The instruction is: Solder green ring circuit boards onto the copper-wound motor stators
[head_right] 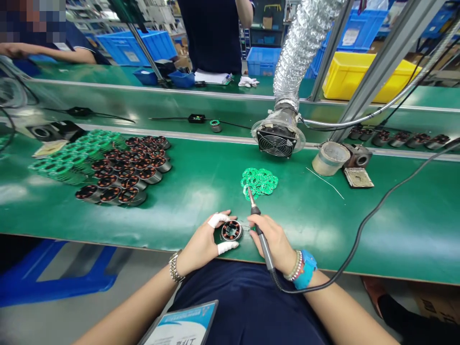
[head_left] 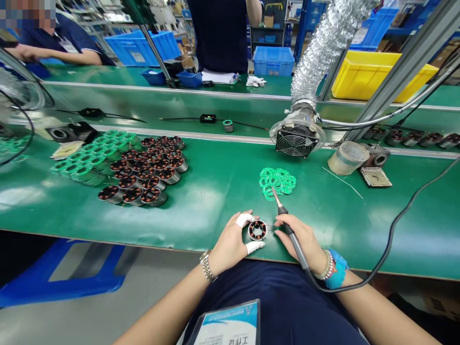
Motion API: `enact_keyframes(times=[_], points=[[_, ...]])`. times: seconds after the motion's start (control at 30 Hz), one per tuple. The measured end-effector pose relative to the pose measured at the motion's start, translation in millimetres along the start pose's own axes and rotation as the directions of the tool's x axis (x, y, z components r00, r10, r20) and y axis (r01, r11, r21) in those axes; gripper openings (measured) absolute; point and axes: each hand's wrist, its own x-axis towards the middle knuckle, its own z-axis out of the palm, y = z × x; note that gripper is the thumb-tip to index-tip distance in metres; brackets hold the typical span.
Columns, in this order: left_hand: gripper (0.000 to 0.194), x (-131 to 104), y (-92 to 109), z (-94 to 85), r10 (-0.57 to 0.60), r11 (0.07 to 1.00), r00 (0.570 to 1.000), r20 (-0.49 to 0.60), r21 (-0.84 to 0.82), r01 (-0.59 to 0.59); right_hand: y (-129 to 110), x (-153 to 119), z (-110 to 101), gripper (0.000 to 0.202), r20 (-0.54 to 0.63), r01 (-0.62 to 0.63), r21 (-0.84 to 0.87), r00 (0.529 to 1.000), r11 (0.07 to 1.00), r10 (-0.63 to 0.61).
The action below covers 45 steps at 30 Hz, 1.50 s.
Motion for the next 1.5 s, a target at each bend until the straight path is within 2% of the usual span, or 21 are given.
enact_keyframes(times=[0.1,0.23,0.37,0.47,0.57,0.7,0.9,1.0,1.07,1.17,1.27,1.4,1.5], points=[[0.042,-1,3,1.3,-0.014,0.998,1.0,0.011,-0.059,0.015,0,4,1,0.026,-0.016,-0.036,0.057,0.999,0.998,0.037],[0.042,-7,11,-1.0,-0.04,0.992,0.999,-0.023,-0.122,0.037,-7,7,-1,0.03,-0.015,-0.18,0.243,0.982,0.953,0.189],[0.035,-11,19,-0.4,0.027,0.99,0.998,-0.061,-0.14,-0.035,-16,9,-1,0.035,0.002,-0.287,0.431,0.949,0.856,0.317],[0.031,-12,22,2.4,0.114,0.991,0.99,-0.082,-0.06,-0.119,-20,8,-1,0.038,0.012,-0.324,0.485,0.931,0.812,0.364],[0.033,-13,23,4.2,0.232,0.973,0.969,-0.087,0.035,-0.23,-21,6,-3,0.039,0.031,-0.335,0.466,0.931,0.819,0.364],[0.038,-13,28,2.5,0.313,0.946,0.949,-0.026,0.101,-0.309,-21,-2,-6,0.042,0.044,-0.294,0.285,0.955,0.912,0.294],[0.036,-11,39,-3.3,0.22,0.97,0.971,0.093,0.088,-0.228,-18,-12,-2,0.034,0.076,-0.153,0.113,0.986,0.982,0.145],[0.039,-10,33,-5.7,0.133,0.989,0.984,0.121,0.046,-0.139,-14,-12,-7,0.029,0.108,-0.092,0.088,0.991,0.992,0.082],[0.041,-9,27,-6.7,0.074,0.997,0.991,0.114,-0.006,-0.074,-10,-11,-17,0.023,0.072,-0.071,0.086,0.995,0.994,0.065],[0.042,-6,17,-5.7,0.056,0.995,0.994,0.097,-0.085,-0.047,-2,-13,-39,0.015,0.009,-0.075,0.081,0.997,0.994,0.075],[0.043,-1,14,-2.0,0.074,0.992,0.993,0.094,-0.105,-0.064,6,-17,-57,0.019,0.026,-0.089,0.081,0.996,0.993,0.087],[0.044,4,16,1.7,0.115,0.99,0.991,0.074,-0.095,-0.108,11,-20,-66,0.017,-0.002,-0.135,0.073,0.991,0.988,0.136],[0.044,7,14,1.8,0.149,0.986,0.986,0.076,-0.088,-0.142,11,-18,-67,0.012,0.052,-0.201,0.117,0.979,0.973,0.196]])
